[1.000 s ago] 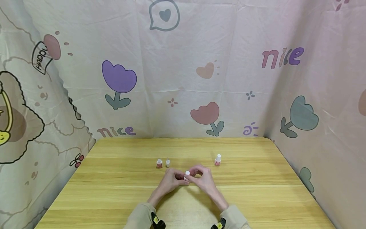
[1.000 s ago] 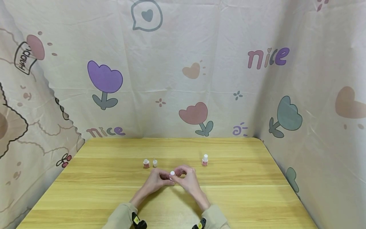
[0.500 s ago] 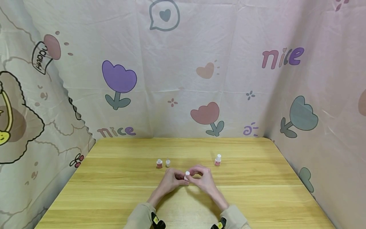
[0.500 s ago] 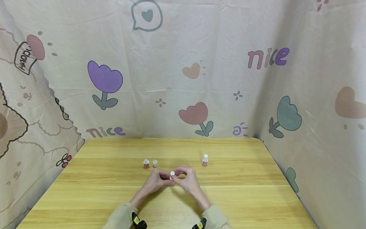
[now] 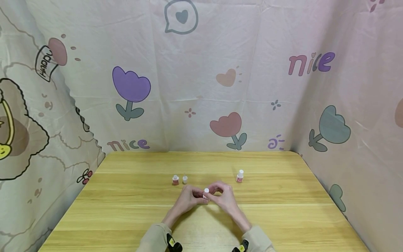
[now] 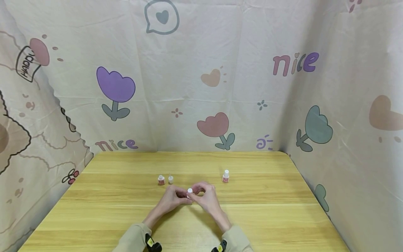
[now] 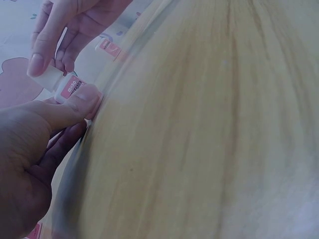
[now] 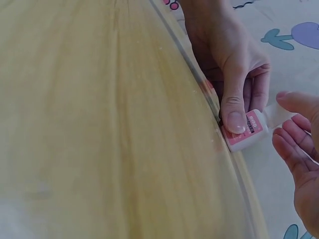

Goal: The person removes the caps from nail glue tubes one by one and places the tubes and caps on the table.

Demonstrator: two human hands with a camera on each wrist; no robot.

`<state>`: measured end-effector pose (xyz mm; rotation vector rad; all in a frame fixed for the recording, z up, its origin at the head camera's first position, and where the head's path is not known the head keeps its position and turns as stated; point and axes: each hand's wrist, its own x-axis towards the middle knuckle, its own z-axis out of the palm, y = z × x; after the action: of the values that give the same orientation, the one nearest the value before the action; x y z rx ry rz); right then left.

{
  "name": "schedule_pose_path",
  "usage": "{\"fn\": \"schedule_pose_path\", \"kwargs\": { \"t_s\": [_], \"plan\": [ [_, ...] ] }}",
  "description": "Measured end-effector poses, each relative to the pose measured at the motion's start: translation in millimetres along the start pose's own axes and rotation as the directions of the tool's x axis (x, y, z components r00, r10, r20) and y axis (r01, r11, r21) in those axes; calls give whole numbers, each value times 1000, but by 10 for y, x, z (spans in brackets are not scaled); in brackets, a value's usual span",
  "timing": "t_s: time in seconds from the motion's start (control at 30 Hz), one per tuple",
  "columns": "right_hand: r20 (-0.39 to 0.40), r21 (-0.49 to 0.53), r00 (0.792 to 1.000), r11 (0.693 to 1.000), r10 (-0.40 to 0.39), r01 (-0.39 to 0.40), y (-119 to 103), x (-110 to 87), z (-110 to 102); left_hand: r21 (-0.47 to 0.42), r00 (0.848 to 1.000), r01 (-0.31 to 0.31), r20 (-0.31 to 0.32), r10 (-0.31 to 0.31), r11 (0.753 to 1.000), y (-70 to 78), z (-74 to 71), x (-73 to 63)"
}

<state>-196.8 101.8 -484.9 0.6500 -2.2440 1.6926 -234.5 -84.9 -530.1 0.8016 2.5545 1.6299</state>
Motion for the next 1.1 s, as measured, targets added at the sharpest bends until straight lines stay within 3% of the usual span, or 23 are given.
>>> {"fn": "schedule_pose_path", "kwargs": {
  "t_s": [0.47,0.8,1.1],
  "plan": [
    [32,-11,1000,1000,2,-2,-18,-12,-4,5,1000,-7,5,7,1000,4,-6,-6],
    [13,1,998,999,54,-54,-2,-2,-2,3,1000,-4,2,4,1000,2,-4,-7],
    [16,-15,1000,1000,22,-21,-2,-4,8,21,1000,-7,6,7,1000,22,-12,-7]
  ]
}}
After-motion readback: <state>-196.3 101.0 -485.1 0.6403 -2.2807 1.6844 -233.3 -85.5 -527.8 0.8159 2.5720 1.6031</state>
